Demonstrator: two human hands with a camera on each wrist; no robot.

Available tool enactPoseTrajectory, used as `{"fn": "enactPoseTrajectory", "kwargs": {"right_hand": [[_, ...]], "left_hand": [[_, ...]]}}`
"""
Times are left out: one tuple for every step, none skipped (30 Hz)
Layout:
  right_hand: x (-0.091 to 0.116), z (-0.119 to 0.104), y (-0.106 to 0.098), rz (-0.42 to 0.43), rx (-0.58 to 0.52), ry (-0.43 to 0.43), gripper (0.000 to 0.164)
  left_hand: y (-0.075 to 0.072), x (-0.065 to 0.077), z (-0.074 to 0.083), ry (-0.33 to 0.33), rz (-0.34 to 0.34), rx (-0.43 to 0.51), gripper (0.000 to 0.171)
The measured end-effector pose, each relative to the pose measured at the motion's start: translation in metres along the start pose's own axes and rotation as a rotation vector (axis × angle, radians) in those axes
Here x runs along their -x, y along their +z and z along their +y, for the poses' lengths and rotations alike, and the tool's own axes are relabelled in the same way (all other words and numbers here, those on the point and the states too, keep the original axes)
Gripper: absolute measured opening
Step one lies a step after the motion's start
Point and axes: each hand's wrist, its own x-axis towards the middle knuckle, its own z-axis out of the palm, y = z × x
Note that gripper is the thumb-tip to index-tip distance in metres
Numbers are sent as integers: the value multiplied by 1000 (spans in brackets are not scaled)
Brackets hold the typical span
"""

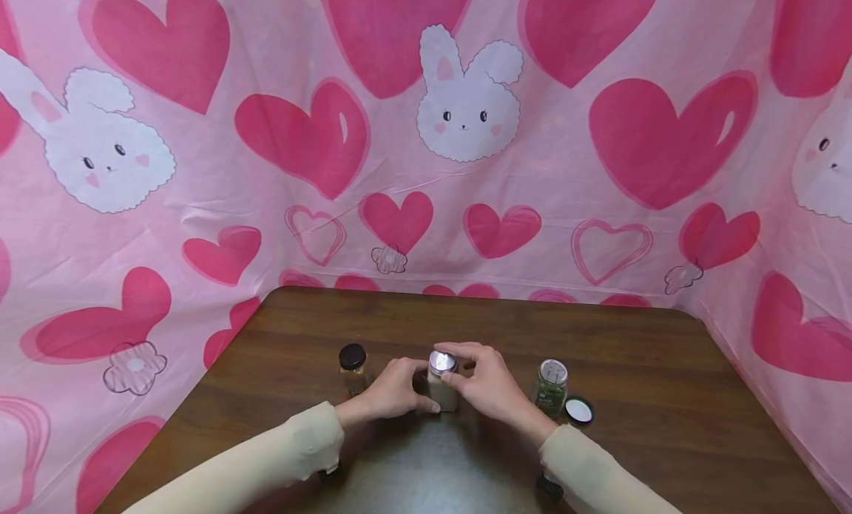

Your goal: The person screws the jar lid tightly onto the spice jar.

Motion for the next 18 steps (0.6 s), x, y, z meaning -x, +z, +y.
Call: {"fn": "enactPoseTrajectory", "kwargs": {"right_hand": [[0,0,0,1,1,-5,41],[1,0,0,4,-3,-5,41],[1,-1,0,6,-7,-7,41],[1,-1,0,9,-8,-11,41],[1,-1,0,10,-8,-16,41],[1,-1,0,11,-9,-17,40],[1,-2,0,10,-11,-20,40],[1,-2,0,11,-12,-19,40],[1,-2,0,10,-13,-17,40],[1,-2,-1,9,-12,-15,40],[1,-2,-1,6,-13,-14,40],[1,-2,-1,4,-13,-12,40],[1,-2,-1,3,-12,-13,40],[1,-1,-1,2,-12,-14,40],[1,-1,-1,1,-12,-17,40],[1,-1,-1,0,-12,-20,41],[1,0,-1,-1,-13,-24,41],[1,0,-1,-3,-14,-26,41]], "left_hand": [[0,0,0,2,0,-1,46],[0,0,0,5,1,-2,46],[0,0,0,8,1,-2,46],[0,0,0,9,1,-3,46],[0,0,0,8,2,-4,47],[0,0,0,7,3,-5,47],[0,0,0,6,3,-4,47],[0,0,0,5,5,-5,47],[1,0,0,4,5,-4,47],[1,0,0,3,6,-4,47],[1,1,0,3,7,-4,47],[1,1,1,3,7,-5,47],[0,1,1,4,7,-7,48],[0,1,1,5,7,-9,48],[0,1,1,4,6,-10,48],[0,1,1,3,7,-12,48],[0,1,1,2,6,-14,48],[0,1,1,1,6,-15,48]]}}
